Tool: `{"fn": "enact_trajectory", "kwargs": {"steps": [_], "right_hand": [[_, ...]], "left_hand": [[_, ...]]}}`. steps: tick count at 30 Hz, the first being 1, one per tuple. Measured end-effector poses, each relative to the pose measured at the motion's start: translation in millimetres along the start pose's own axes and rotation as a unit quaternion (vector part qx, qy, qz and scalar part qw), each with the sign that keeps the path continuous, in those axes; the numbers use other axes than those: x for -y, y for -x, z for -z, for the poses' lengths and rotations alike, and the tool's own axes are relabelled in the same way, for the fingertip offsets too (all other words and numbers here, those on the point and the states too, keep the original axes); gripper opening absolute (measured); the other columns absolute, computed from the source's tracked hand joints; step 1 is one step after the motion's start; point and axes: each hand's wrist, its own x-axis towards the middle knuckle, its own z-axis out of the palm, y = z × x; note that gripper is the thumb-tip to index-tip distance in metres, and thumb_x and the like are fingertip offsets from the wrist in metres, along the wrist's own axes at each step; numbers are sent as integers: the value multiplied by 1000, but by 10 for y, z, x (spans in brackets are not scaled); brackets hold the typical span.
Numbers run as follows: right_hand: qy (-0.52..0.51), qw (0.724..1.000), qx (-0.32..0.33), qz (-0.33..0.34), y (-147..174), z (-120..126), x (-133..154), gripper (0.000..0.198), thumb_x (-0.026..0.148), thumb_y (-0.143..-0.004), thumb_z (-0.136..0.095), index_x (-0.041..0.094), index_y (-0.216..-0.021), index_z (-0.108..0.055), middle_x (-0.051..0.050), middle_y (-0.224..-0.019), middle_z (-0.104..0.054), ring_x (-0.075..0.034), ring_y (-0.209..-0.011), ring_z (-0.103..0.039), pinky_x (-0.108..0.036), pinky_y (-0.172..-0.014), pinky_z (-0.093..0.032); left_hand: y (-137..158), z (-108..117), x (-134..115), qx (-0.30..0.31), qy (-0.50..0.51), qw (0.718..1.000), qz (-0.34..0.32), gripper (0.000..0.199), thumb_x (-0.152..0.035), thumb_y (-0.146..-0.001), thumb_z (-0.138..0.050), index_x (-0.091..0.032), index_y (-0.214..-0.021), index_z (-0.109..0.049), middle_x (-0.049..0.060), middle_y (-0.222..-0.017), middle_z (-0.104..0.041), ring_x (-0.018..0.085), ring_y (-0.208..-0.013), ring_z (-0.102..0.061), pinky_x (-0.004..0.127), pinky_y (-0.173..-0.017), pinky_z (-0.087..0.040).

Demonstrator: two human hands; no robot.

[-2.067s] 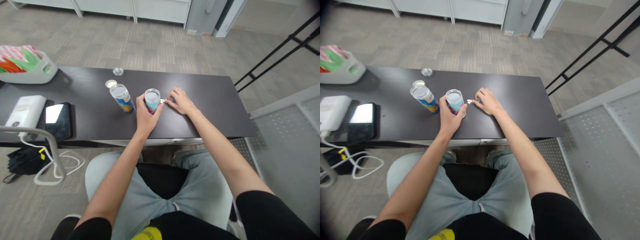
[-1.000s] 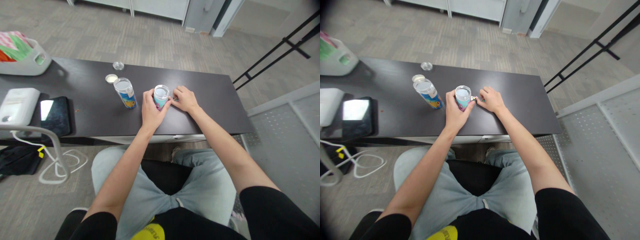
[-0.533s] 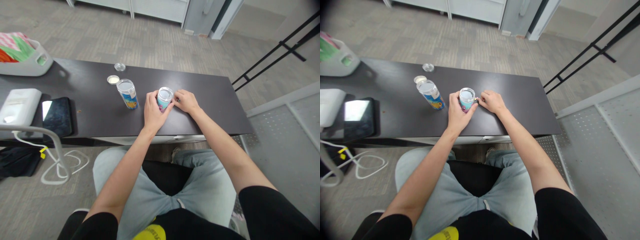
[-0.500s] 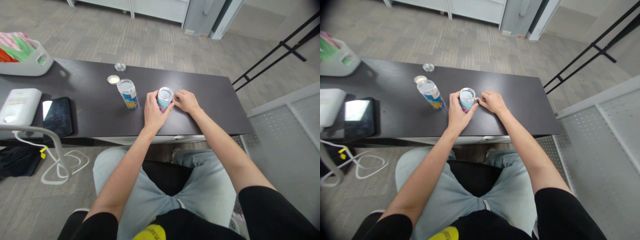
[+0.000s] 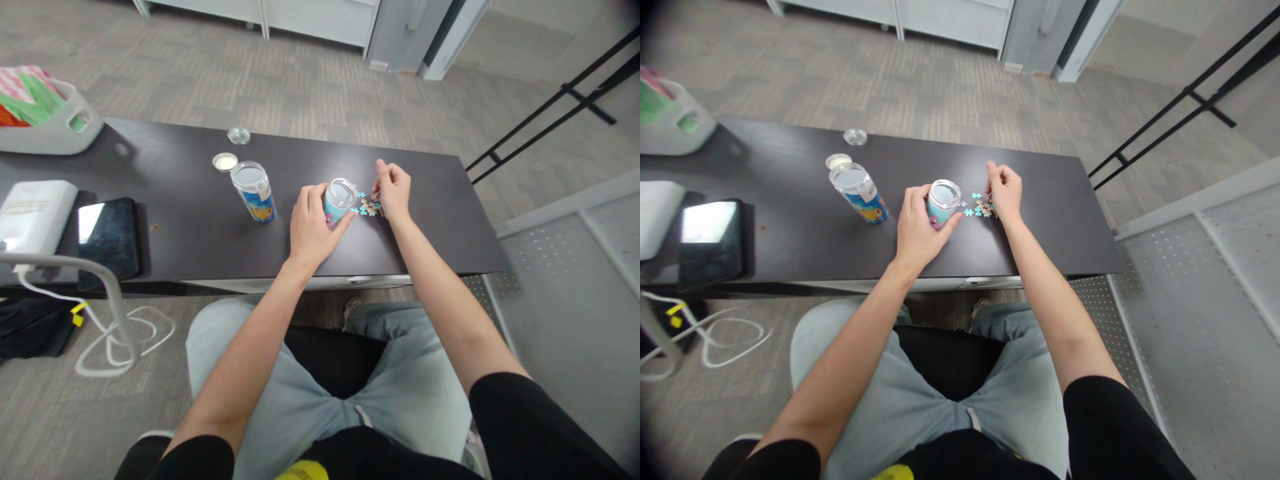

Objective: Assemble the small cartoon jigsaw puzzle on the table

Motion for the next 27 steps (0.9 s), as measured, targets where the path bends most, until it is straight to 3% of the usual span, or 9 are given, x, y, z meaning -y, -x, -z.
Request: {"fn": "enact_trajectory", "kwargs": {"steps": [3, 6, 9, 16, 23, 27], "right_hand": [[-121, 985, -114, -34, -123, -96, 121, 75, 85, -112, -89, 31, -79, -48, 9, -63, -52, -11, -49, -37, -26, -46, -27], [-236, 963, -107, -68, -228, -185, 267, 74, 83, -114, -87, 31, -81, -47, 11, -64, -47, -8, -46, -30, -23, -40, -24], [-304, 948, -80, -56, -268, -275, 368, 76, 90, -113, -84, 32, -81, -47, 11, -66, -40, -9, -47, -27, -23, -38, -25], [-314, 948, -44, -35, -161, -490, 457, 74, 96, -110, -80, 33, -83, -51, 6, -72, -48, -14, -53, -38, -30, -39, -35], [-345, 935, -79, -29, 27, -625, 606, 67, 87, -116, -77, 30, -88, -57, 4, -80, -62, -11, -60, -54, -23, -53, -48], [-305, 948, -88, -21, 76, -646, 644, 71, 94, -120, -61, 30, -89, -59, 1, -83, -66, -13, -63, -60, -25, -56, -51]], "left_hand": [[-73, 56, -81, 16, -16, 1000, 7, 71, -36, -103, -101, -24, -166, -70, 21, -157, -78, 49, -149, -74, 57, -127, -60], [-148, 107, -160, 33, -53, 998, 12, 72, -27, -99, -100, -30, -167, -77, 18, -155, -78, 50, -146, -73, 62, -125, -59], [-203, 101, -198, 32, -77, 996, 15, 77, -12, -92, -96, -32, -165, -83, 18, -151, -79, 51, -141, -71, 68, -125, -56], [-266, 10, -209, 29, -84, 996, 27, 81, -8, -86, -100, -30, -163, -86, 20, -149, -79, 53, -137, -70, 73, -124, -55], [-278, -14, -218, 21, -53, 998, 33, 78, -12, -88, -102, -33, -162, -86, 19, -149, -79, 53, -139, -69, 73, -127, -54], [-272, -31, -213, 23, -44, 998, 44, 78, -13, -88, -102, -34, -161, -85, 19, -151, -77, 54, -143, -68, 73, -130, -53]]}}
